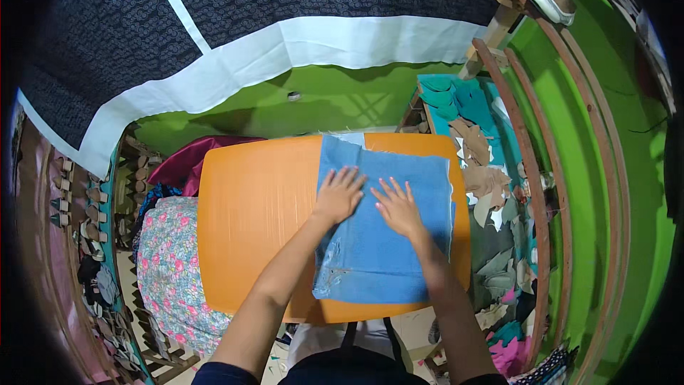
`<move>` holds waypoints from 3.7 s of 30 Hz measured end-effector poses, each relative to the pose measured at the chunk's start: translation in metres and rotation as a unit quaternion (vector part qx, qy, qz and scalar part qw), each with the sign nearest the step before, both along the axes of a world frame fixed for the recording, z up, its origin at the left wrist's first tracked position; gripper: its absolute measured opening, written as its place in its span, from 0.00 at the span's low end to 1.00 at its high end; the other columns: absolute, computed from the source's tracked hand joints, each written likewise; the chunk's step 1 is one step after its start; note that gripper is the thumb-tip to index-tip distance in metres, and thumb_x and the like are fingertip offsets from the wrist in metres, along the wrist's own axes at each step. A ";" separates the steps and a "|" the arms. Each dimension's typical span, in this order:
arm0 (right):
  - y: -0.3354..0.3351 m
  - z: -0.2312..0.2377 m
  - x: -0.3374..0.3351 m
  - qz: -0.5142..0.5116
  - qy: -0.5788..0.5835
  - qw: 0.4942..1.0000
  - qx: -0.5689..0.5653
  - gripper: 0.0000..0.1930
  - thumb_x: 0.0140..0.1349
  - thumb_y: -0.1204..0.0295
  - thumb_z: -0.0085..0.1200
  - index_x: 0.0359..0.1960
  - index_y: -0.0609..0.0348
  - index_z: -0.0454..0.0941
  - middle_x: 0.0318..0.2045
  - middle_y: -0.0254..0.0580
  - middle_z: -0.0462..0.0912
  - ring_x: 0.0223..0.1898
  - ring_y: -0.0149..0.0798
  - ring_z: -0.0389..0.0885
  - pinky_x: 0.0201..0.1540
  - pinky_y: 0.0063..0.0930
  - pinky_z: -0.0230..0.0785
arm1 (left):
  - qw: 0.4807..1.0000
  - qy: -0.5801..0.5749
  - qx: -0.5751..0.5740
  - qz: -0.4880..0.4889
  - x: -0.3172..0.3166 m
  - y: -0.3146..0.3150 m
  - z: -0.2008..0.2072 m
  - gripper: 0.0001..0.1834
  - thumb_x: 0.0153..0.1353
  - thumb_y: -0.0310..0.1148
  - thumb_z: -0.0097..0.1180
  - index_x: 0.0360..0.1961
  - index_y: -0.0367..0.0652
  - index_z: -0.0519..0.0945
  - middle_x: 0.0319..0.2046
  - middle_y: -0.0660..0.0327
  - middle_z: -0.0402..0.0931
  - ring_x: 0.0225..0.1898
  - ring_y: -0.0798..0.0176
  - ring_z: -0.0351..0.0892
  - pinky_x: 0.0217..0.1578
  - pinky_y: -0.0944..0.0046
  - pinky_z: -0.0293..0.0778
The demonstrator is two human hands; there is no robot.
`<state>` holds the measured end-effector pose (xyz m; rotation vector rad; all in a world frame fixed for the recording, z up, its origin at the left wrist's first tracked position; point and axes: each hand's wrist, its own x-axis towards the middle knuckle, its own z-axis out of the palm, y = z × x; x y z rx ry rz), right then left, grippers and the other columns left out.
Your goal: Folding pieces of blue and floral-patterned fabric on a small table in a workshop.
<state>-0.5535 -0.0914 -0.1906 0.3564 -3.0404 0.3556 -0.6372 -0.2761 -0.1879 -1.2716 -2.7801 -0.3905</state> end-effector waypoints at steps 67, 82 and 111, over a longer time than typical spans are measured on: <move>0.081 0.143 0.128 -0.022 -0.463 0.843 -0.273 0.22 0.51 0.68 0.56 0.49 0.62 0.69 0.40 0.39 0.76 0.42 0.32 0.72 0.45 0.24 0.63 | 0.956 -0.282 -0.056 0.057 0.149 -0.086 0.162 0.22 0.45 0.46 0.47 0.35 0.41 0.77 0.30 0.49 0.76 0.36 0.48 0.75 0.54 0.50 0.55; 0.039 0.039 0.054 -0.168 0.021 0.979 -0.112 0.14 0.52 0.71 0.50 0.41 0.57 0.74 0.45 0.49 0.73 0.49 0.49 0.69 0.51 0.42 0.59 | 0.959 0.038 -0.030 0.279 0.134 -0.013 0.029 0.26 0.55 0.45 0.44 0.53 0.43 0.66 0.55 0.55 0.61 0.58 0.53 0.56 0.58 0.44 0.45; 0.048 0.026 0.053 -0.253 0.157 0.953 -0.056 0.16 0.57 0.67 0.47 0.44 0.65 0.67 0.40 0.54 0.72 0.45 0.52 0.68 0.48 0.44 0.57 | 0.708 -0.192 0.357 0.578 0.173 -0.066 0.016 0.24 0.57 0.45 0.47 0.39 0.28 0.70 0.29 0.42 0.74 0.32 0.43 0.74 0.34 0.54 0.69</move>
